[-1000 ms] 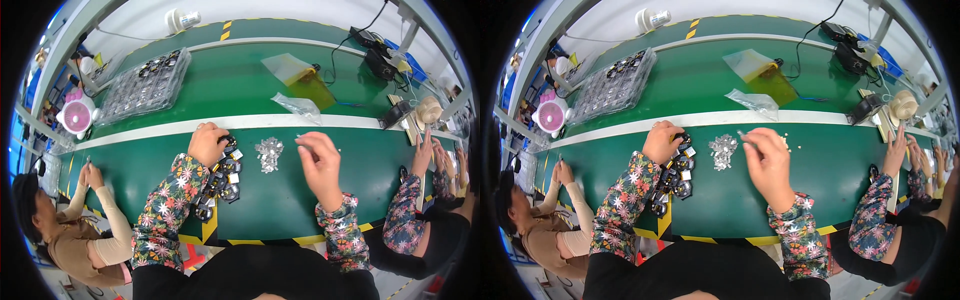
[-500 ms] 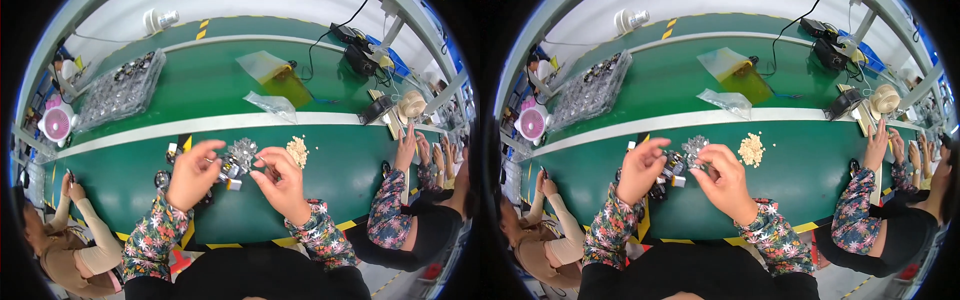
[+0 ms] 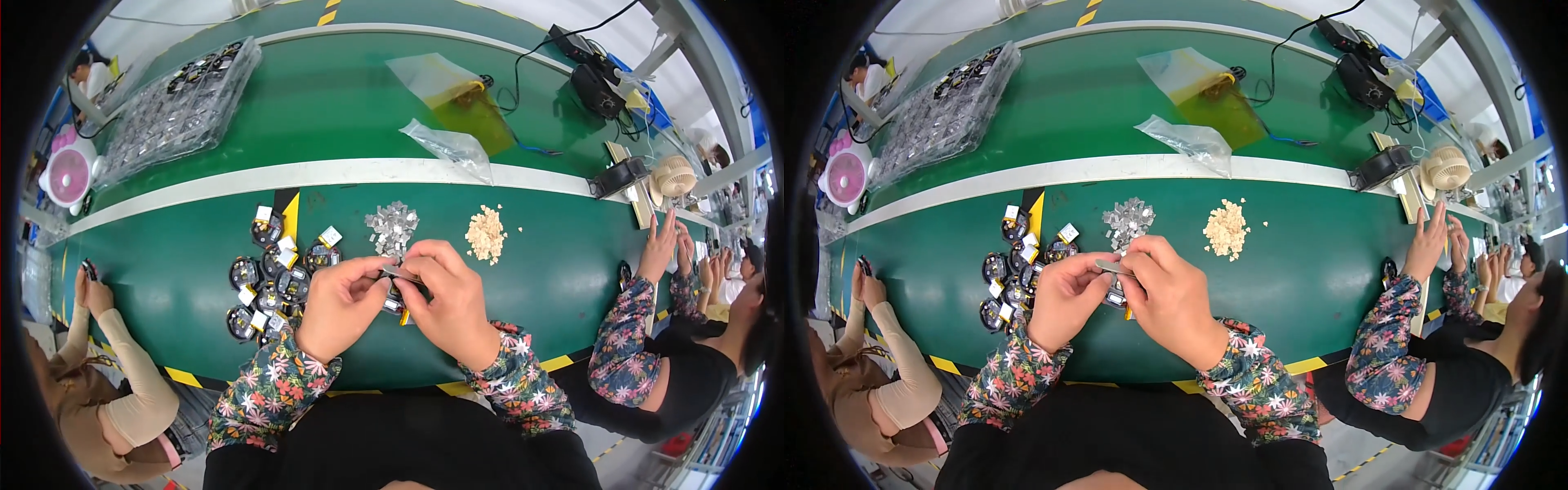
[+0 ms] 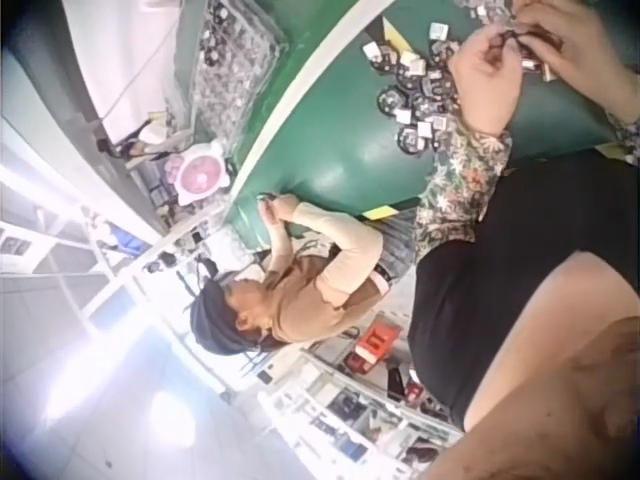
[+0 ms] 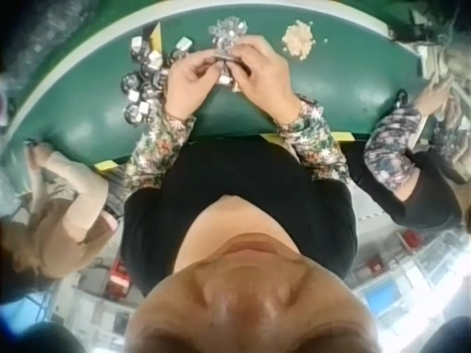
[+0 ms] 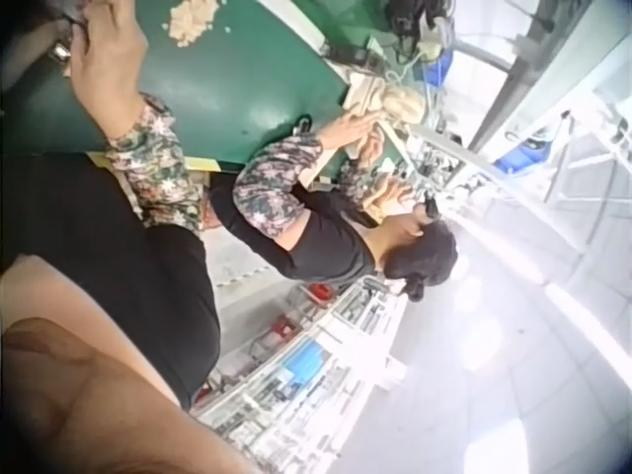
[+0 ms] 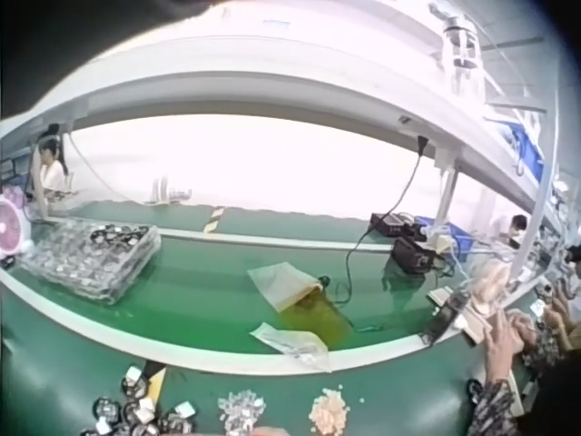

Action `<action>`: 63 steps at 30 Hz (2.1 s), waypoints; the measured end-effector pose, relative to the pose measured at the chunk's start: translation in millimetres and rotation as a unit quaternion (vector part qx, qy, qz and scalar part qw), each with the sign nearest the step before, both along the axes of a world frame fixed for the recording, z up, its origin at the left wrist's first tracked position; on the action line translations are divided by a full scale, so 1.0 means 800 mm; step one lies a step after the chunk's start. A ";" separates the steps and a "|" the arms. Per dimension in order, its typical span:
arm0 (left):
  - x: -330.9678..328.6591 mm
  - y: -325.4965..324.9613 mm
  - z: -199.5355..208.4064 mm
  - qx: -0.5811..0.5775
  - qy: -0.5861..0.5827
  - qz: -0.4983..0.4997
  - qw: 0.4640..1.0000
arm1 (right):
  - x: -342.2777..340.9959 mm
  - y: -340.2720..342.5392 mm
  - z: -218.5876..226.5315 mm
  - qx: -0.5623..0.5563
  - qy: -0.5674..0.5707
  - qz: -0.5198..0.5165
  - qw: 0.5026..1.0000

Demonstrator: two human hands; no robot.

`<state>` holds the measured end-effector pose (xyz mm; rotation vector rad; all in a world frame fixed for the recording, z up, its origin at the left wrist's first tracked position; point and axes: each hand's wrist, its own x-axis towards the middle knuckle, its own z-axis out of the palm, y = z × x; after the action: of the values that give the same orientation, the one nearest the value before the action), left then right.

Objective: Assembling small electronic components at a production line station using tweezers.

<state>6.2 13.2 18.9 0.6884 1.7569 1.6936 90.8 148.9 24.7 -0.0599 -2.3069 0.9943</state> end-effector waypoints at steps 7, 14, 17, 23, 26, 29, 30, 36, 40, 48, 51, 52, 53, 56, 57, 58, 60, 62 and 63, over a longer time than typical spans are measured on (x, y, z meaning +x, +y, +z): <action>0.002 0.000 -0.009 -0.004 0.017 0.013 1.000 | -0.002 -0.002 0.000 0.035 -0.021 -0.003 0.999; 0.001 -0.001 -0.009 0.013 0.065 0.020 0.998 | -0.002 -0.007 0.005 0.150 -0.027 -0.003 0.988; 0.002 -0.001 -0.010 0.021 0.044 0.019 0.999 | -0.004 -0.007 0.001 0.157 -0.027 0.004 0.987; 0.001 0.000 -0.007 0.003 -0.024 -0.003 1.000 | -0.005 0.003 -0.002 -0.001 -0.073 0.050 0.996; -0.004 -0.002 -0.013 -0.005 -0.025 -0.016 1.000 | -0.003 0.009 0.002 -0.153 -0.119 0.074 0.978; -0.003 -0.001 -0.008 -0.011 -0.090 -0.022 0.996 | -0.001 0.018 0.004 -0.263 -0.130 0.064 0.954; -0.003 -0.001 -0.008 -0.011 -0.089 -0.020 0.996 | -0.001 0.022 0.004 -0.294 -0.120 0.047 0.947; -0.001 0.000 -0.010 -0.019 -0.134 -0.037 0.990 | 0.009 0.057 0.003 -0.295 -0.125 -0.009 0.947; 0.005 0.001 -0.010 -0.004 -0.150 -0.040 0.988 | 0.014 0.086 -0.001 -0.283 -0.182 -0.074 0.939; 0.008 -0.003 -0.026 -0.055 -0.065 -0.114 0.990 | 0.018 0.103 -0.013 -0.059 -0.211 -0.177 0.960; 0.004 -0.001 -0.020 -0.123 -0.014 -0.148 0.981 | 0.019 0.106 -0.019 0.034 -0.176 -0.216 0.960; 0.004 -0.001 -0.019 -0.126 0.014 -0.157 0.980 | 0.018 0.106 -0.020 0.058 -0.144 -0.225 0.962; 0.004 -0.001 -0.019 -0.128 0.043 -0.165 0.977 | 0.016 0.103 -0.020 0.057 -0.144 -0.223 0.962; 0.003 -0.004 -0.016 -0.082 0.102 -0.222 0.966 | 0.007 0.074 -0.026 -0.121 -0.170 -0.086 0.974; 0.004 -0.005 -0.013 -0.075 0.104 -0.228 0.965 | 0.001 0.061 -0.024 -0.094 -0.179 -0.055 0.978; 0.004 -0.005 -0.012 -0.074 0.105 -0.230 0.965 | -0.004 0.050 -0.020 -0.066 -0.189 -0.028 0.979; 0.003 -0.004 -0.011 -0.090 0.110 -0.262 0.954 | -0.011 0.036 -0.027 -0.041 -0.180 -0.018 0.983; 0.003 -0.004 -0.010 -0.087 0.120 -0.264 0.953 | -0.014 0.029 -0.032 -0.014 -0.180 -0.026 0.983; 0.003 -0.004 -0.011 -0.086 0.114 -0.258 0.956 | -0.015 0.027 -0.034 -0.009 -0.178 -0.036 0.983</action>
<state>8.9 10.3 9.9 1.1778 1.6569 1.1307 78.8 170.3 -2.4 -0.3538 -2.5951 1.0346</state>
